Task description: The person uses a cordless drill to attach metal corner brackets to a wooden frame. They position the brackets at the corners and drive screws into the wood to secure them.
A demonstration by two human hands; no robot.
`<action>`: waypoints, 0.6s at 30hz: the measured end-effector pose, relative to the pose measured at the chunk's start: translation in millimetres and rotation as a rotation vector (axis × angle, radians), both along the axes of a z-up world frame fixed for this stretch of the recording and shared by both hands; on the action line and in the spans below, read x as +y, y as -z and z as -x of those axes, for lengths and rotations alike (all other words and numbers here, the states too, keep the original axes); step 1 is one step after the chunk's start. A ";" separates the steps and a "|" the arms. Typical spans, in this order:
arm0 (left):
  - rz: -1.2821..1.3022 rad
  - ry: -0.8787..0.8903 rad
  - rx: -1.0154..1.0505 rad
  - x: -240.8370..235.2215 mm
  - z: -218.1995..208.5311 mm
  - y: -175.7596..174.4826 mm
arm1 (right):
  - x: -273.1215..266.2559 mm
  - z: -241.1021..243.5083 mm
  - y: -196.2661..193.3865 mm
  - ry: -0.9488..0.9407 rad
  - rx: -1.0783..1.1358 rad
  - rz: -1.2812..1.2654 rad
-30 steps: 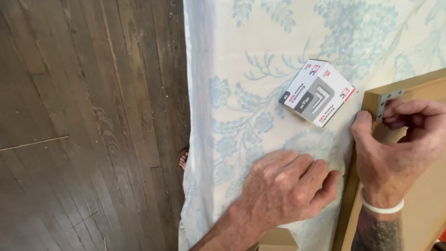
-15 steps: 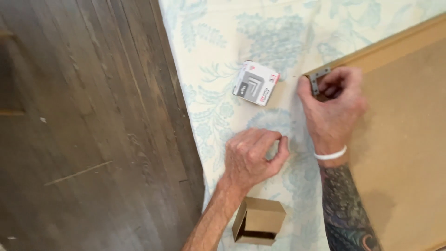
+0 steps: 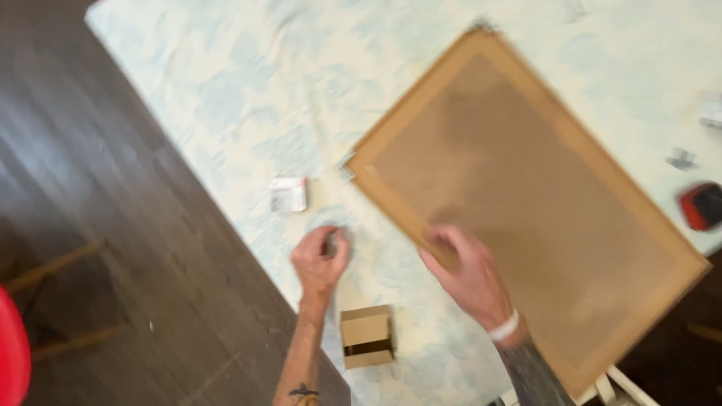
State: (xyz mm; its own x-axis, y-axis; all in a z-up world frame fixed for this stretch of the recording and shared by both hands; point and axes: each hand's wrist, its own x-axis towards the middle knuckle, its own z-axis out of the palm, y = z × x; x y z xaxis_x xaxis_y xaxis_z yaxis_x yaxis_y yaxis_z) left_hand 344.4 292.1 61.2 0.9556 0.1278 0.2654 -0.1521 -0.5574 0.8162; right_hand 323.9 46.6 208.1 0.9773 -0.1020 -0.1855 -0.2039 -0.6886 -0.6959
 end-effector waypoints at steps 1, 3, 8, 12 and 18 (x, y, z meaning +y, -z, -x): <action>-0.026 0.010 0.019 0.1 -0.5 -6.9 | -24.8 28.7 -7.2 0.036 0.017 0.011; -0.041 0.064 0.023 0.2 -4.9 -16.3 | -75.0 85.4 -13.6 0.117 0.021 0.032; 0.033 -0.043 0.597 11.3 -21.9 -10.1 | -196.0 237.1 20.2 0.873 0.035 0.172; 0.111 -0.109 0.629 -50.2 20.2 -128.5 | -192.7 210.9 -36.1 1.187 0.504 -0.313; 0.158 -0.025 0.699 -131.6 188.4 2.7 | -213.3 267.1 79.9 1.064 0.443 -0.267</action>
State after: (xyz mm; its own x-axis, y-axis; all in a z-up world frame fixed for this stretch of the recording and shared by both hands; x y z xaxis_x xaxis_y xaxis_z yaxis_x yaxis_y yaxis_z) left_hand 156.1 160.5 58.5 0.8915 0.1381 -0.4315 0.4472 -0.4206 0.7893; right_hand 56.8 -166.7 128.2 0.2689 -0.7323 -0.6256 -0.8468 0.1298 -0.5159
